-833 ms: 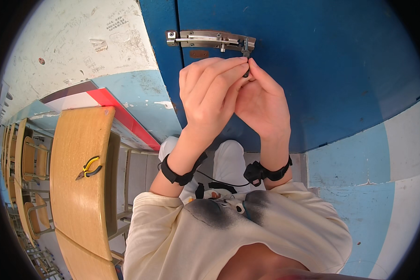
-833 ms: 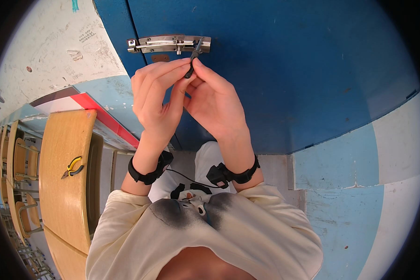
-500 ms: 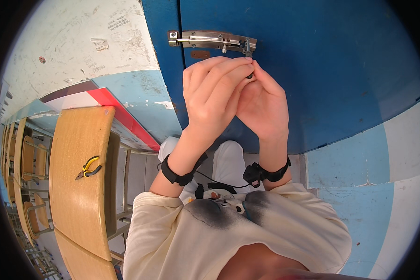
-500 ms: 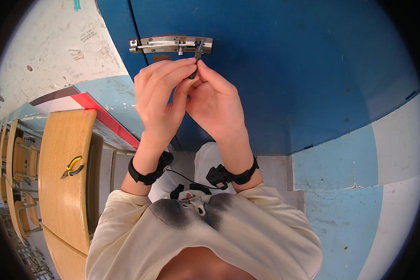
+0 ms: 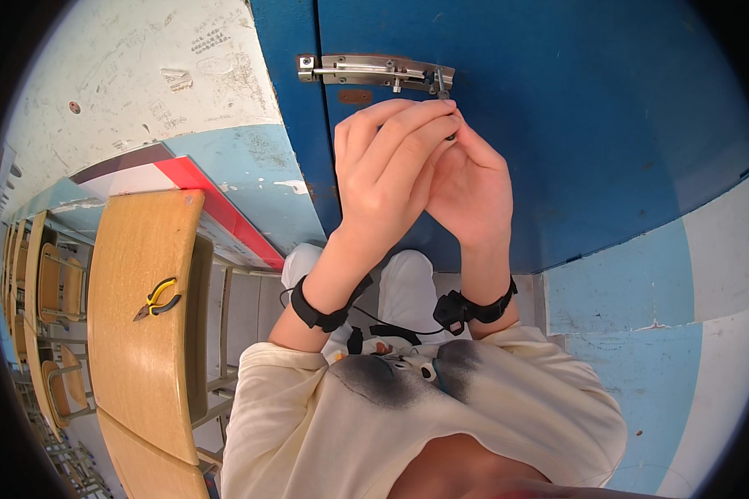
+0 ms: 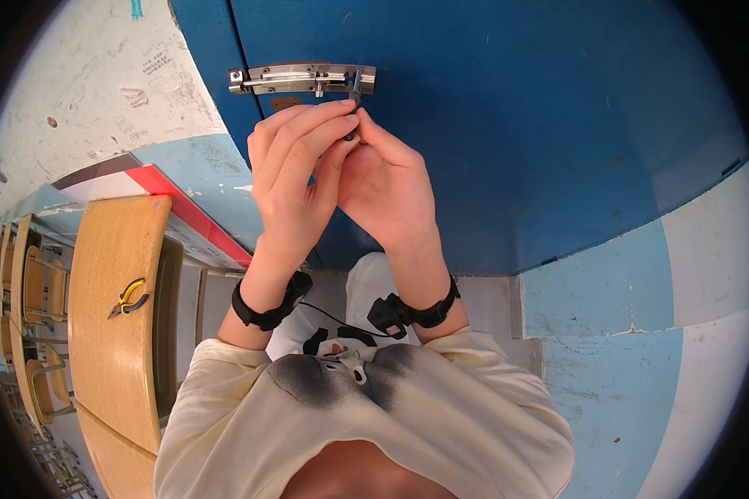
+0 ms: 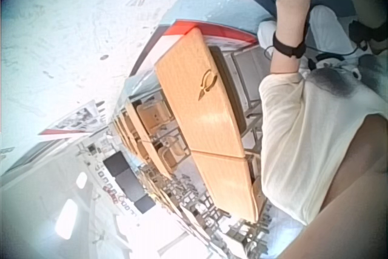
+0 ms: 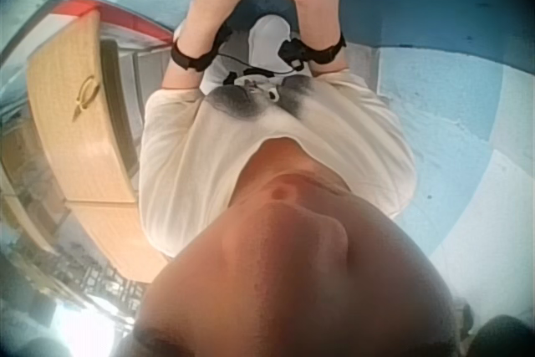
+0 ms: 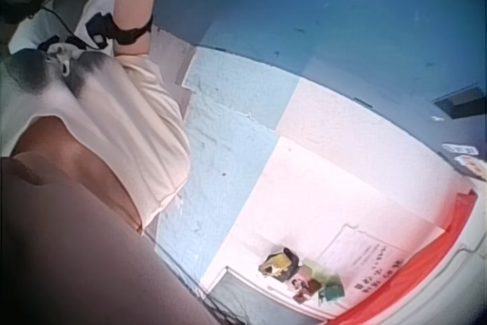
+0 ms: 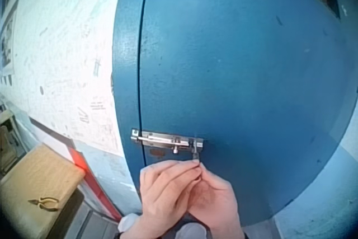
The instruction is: The recorder uses a screwdriver to tighten screws on a metal slide bolt door latch.
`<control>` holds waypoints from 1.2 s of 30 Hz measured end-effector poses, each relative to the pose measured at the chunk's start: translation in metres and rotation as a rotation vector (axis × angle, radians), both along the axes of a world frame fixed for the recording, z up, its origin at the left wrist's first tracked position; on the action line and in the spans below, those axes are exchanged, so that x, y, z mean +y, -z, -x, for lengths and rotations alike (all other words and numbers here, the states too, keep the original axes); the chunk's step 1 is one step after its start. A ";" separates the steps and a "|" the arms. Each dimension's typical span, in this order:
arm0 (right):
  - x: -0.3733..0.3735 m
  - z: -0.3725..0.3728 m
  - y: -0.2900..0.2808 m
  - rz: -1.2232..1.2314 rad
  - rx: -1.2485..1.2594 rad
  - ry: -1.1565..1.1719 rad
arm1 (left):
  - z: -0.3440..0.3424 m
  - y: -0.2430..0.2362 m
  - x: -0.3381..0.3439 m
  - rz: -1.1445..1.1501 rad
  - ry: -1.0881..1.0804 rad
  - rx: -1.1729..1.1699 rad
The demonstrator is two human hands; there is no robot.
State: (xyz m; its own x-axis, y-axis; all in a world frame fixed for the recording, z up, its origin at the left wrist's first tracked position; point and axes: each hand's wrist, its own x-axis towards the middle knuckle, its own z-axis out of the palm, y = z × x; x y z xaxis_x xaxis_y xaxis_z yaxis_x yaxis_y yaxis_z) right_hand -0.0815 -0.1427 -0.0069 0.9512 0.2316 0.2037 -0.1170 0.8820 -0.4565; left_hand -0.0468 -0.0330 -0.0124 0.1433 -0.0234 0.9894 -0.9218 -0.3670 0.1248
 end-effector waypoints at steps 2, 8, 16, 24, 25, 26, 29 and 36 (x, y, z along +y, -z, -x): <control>0.001 0.001 0.000 -0.010 0.033 -0.010 | 0.000 0.000 0.000 0.014 0.007 0.006; 0.009 -0.002 0.002 0.043 0.004 -0.074 | -0.001 0.009 0.005 0.096 -0.001 0.002; 0.022 -0.006 -0.004 0.157 0.026 -0.054 | 0.005 0.014 0.016 0.169 -0.010 0.030; 0.031 -0.015 -0.009 0.238 0.060 -0.061 | 0.001 0.015 0.020 0.229 -0.115 0.111; 0.031 -0.015 -0.008 0.243 0.075 -0.053 | 0.001 0.016 0.019 0.228 -0.112 0.109; 0.030 -0.015 -0.008 0.248 0.089 -0.043 | 0.000 0.017 0.019 0.226 -0.107 0.106; 0.033 -0.014 -0.010 0.265 0.113 0.012 | 0.003 0.015 0.020 0.202 -0.105 0.109; 0.033 -0.012 -0.010 0.265 0.103 0.035 | 0.002 0.016 0.020 0.199 -0.113 0.113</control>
